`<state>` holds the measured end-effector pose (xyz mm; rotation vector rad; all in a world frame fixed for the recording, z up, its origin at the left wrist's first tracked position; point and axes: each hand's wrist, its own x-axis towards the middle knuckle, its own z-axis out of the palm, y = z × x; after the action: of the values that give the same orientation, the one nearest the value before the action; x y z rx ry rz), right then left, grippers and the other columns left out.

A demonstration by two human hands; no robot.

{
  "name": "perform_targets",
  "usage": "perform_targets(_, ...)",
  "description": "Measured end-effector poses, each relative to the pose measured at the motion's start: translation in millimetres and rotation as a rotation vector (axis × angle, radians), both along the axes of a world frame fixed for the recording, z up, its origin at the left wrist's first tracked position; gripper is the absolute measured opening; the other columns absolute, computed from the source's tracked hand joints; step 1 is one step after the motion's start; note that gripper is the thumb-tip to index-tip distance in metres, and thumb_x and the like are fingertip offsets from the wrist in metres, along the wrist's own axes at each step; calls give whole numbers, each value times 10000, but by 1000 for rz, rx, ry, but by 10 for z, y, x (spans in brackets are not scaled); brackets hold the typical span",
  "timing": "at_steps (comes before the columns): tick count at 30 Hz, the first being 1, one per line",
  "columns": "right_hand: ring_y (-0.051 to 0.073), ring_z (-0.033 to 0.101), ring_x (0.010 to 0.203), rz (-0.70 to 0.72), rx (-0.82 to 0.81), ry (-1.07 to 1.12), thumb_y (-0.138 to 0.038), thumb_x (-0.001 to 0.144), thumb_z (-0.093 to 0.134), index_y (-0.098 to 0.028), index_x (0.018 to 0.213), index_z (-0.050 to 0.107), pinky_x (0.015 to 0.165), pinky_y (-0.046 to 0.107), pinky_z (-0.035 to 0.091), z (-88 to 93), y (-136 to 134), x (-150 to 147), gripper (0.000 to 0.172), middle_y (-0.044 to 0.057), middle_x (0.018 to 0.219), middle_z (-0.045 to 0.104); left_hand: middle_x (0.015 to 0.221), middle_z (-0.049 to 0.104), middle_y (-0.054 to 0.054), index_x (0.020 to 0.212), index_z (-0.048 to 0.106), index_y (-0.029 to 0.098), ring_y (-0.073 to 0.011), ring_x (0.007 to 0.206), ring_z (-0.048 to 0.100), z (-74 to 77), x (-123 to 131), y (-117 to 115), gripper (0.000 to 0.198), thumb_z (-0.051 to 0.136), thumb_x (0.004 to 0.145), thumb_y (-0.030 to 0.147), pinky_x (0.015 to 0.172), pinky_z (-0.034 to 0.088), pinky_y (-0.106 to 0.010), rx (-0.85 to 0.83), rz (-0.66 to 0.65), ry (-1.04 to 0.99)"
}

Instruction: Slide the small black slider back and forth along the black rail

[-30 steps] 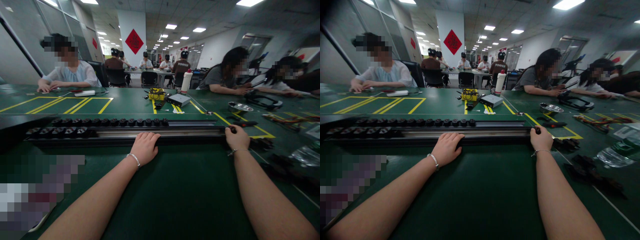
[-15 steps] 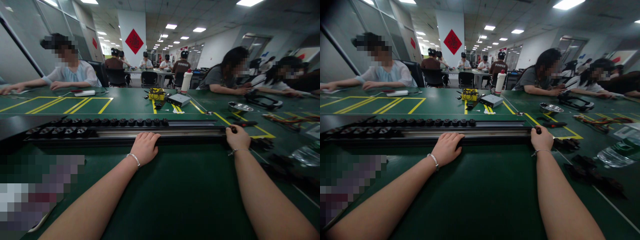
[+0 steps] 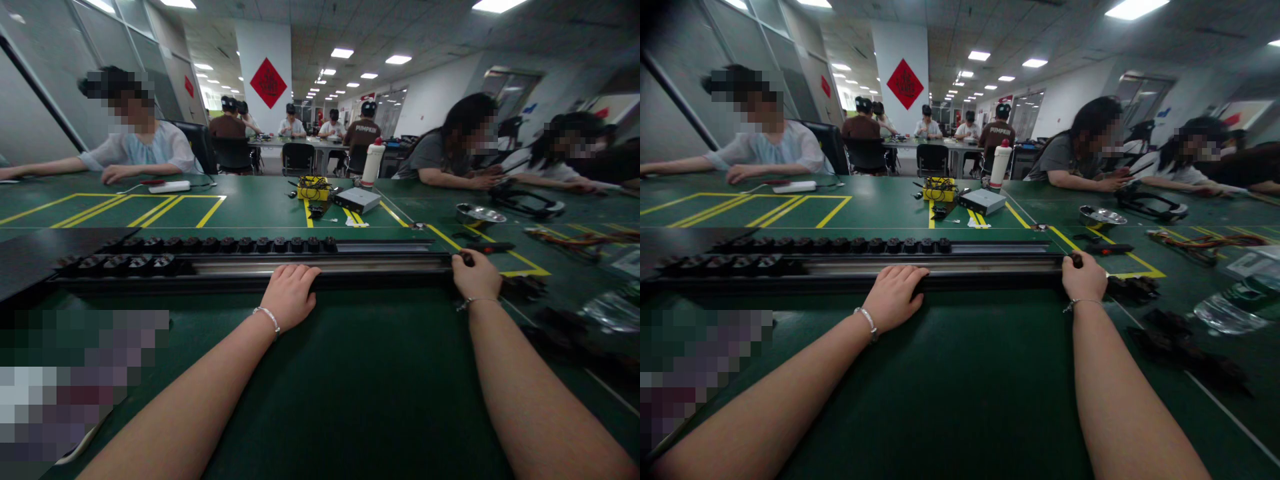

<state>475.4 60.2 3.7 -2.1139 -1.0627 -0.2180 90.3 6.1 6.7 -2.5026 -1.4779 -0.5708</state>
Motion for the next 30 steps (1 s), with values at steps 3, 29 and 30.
perform_targets(3, 241, 593, 912, -5, 9, -6, -364, 724, 519, -224, 1009, 652, 843, 375, 456, -1, -3, -2, 344, 72, 954, 660, 1127, 588, -37, 1181, 472, 235, -222, 1069, 489, -8, -2, 1, 423, 506, 761, 269, 948, 320, -386, 13, -2, 5)
perform_targets(29, 255, 580, 942, 22, -7, -12, -363, 737, 502, -210, 1011, 639, 879, 405, 435, -27, 20, 46, 342, 97, 975, 650, 1142, 586, -35, 1181, 472, 235, -221, 1070, 490, 1, 1, 4, 423, 502, 760, 271, 953, 318, -383, 14, -2, 2)
perform_targets(30, 254, 581, 939, 18, -9, -12, -360, 737, 504, -211, 1010, 640, 880, 405, 434, -26, 19, 44, 339, 95, 976, 650, 1141, 586, -35, 1179, 473, 236, -219, 1069, 492, 1, 2, 2, 423, 503, 759, 269, 953, 318, -382, 15, -1, 1)
